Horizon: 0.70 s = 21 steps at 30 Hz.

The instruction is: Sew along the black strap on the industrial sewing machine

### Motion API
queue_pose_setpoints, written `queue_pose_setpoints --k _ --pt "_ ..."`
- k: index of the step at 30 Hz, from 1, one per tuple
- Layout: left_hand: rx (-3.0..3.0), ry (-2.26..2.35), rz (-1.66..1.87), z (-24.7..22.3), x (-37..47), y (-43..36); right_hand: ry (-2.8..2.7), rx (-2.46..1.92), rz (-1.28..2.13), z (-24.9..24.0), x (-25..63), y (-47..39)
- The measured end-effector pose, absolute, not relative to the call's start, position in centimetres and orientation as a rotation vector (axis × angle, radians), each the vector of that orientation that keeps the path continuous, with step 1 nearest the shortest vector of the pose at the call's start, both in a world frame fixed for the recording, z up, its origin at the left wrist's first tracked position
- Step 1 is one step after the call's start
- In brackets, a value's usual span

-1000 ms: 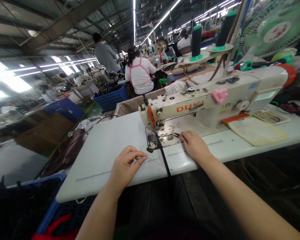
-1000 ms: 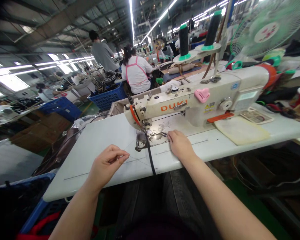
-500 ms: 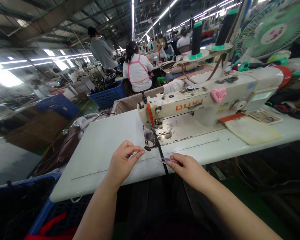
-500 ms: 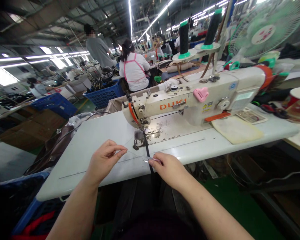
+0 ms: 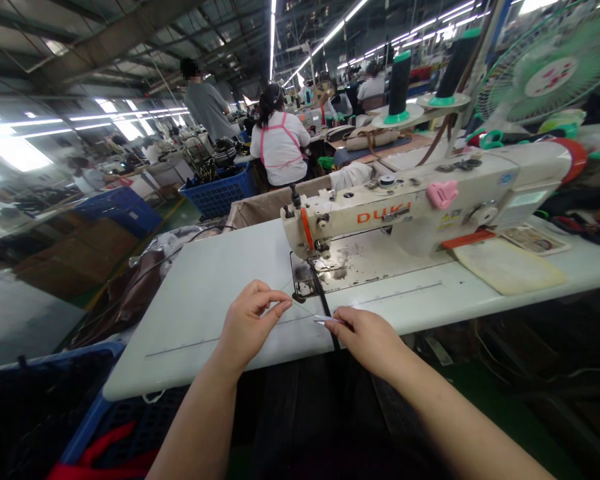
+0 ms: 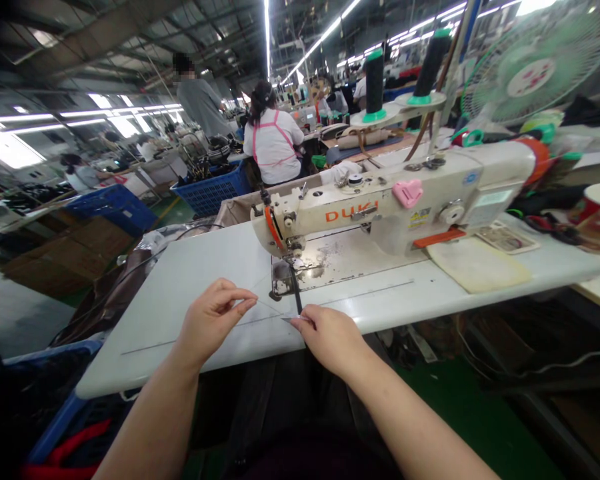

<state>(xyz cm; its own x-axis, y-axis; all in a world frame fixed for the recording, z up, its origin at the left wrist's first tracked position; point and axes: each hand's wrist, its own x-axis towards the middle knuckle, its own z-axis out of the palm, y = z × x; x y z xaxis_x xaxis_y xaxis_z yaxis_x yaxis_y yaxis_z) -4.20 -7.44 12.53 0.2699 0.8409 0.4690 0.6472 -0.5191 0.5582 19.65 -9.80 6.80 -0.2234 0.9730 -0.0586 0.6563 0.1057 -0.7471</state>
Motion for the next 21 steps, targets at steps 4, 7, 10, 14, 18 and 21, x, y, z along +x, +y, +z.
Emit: queue_pose_setpoints --k 4,7,10,14,18,21 --pt "2.259 1.381 1.107 12.5 -4.2 -7.4 -1.945 -1.575 0.881 6.5 19.7 -9.9" --pt "2.248 1.366 1.125 12.6 -4.3 -7.7 -1.900 -1.615 0.882 6.0 20.8 -9.4" --pt "2.219 1.362 1.126 12.8 -4.4 -8.2 -1.836 -1.716 0.793 5.0 23.0 -7.9" --pt "2.115 1.349 1.101 12.9 -4.3 -9.3 -1.771 -1.815 0.284 3.1 26.0 -5.6" --pt "1.919 1.255 1.066 12.7 -3.4 -10.2 -1.784 -1.634 -0.140 2.0 26.0 -4.8" --pt "1.736 1.168 0.965 12.2 -2.0 -10.6 -1.902 -1.339 -0.114 1.9 24.0 -4.6"
